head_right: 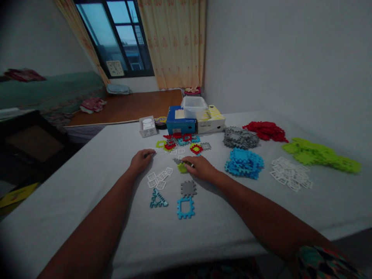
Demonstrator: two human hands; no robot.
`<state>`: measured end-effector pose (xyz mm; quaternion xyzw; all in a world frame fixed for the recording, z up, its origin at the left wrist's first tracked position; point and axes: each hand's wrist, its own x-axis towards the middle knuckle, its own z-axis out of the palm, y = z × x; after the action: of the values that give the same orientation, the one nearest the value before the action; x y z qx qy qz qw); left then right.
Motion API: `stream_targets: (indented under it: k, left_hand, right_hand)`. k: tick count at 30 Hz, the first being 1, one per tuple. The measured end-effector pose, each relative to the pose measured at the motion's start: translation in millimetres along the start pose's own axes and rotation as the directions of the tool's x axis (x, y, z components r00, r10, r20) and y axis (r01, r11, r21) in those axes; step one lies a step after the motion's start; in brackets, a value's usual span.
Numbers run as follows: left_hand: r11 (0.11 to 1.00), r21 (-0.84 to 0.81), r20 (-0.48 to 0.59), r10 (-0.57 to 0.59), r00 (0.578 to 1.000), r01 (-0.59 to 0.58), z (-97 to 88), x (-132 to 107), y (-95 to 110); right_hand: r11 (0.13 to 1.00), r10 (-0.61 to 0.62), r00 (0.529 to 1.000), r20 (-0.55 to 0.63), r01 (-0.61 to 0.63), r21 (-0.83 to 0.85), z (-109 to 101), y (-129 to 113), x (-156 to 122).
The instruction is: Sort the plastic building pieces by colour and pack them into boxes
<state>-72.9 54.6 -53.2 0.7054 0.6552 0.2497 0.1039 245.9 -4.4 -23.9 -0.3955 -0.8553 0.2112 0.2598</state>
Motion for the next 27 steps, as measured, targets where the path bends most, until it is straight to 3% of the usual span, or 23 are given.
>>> stream_targets:
  k: [4,7,11,14,18,20,22,25,27]
  left_hand:
    - [1.000,0.000,-0.001,0.024,1.000,-0.024,1.0,1,-4]
    - [1.000,0.004,-0.007,0.030,1.000,-0.030,0.9,3,-6]
    - [0.999,0.020,0.001,0.035,0.999,-0.035,-1.6,4,-5]
    - [0.999,0.027,0.014,0.042,0.999,-0.042,-4.1,5,-4]
    - [0.999,0.031,0.007,0.028,1.000,-0.029,-5.0,9,-11]
    - [0.999,0.025,0.007,0.041,0.999,-0.041,-4.2,13,-15]
    - [0.999,0.022,0.001,0.047,0.999,-0.048,-3.3,16,-19]
    - [0.998,0.032,0.007,0.050,0.999,-0.050,-2.6,18,-23]
    - [0.997,0.044,0.011,0.057,0.998,-0.057,-2.9,20,-25]
  right_hand:
    - [0.982,0.037,0.999,0.008,-0.038,0.186,1,11,3]
    - [0.946,0.100,0.991,0.086,-0.121,0.302,4,23,5]
    - [0.952,0.168,0.984,0.059,-0.178,0.250,-3,30,6]
    - [0.971,0.179,0.984,-0.004,-0.176,0.161,-18,22,4]
    - [0.996,0.093,0.995,0.018,-0.093,0.009,-45,0,-11]
    - [0.998,0.063,0.998,-0.005,-0.063,0.020,-59,-6,-27]
    - [0.995,0.078,0.991,-0.107,-0.072,0.063,-78,-1,-47]
    - [0.982,0.187,0.917,-0.353,-0.171,0.075,-117,37,-84]
    - [0.950,0.300,0.796,-0.526,-0.296,0.095,-152,79,-114]
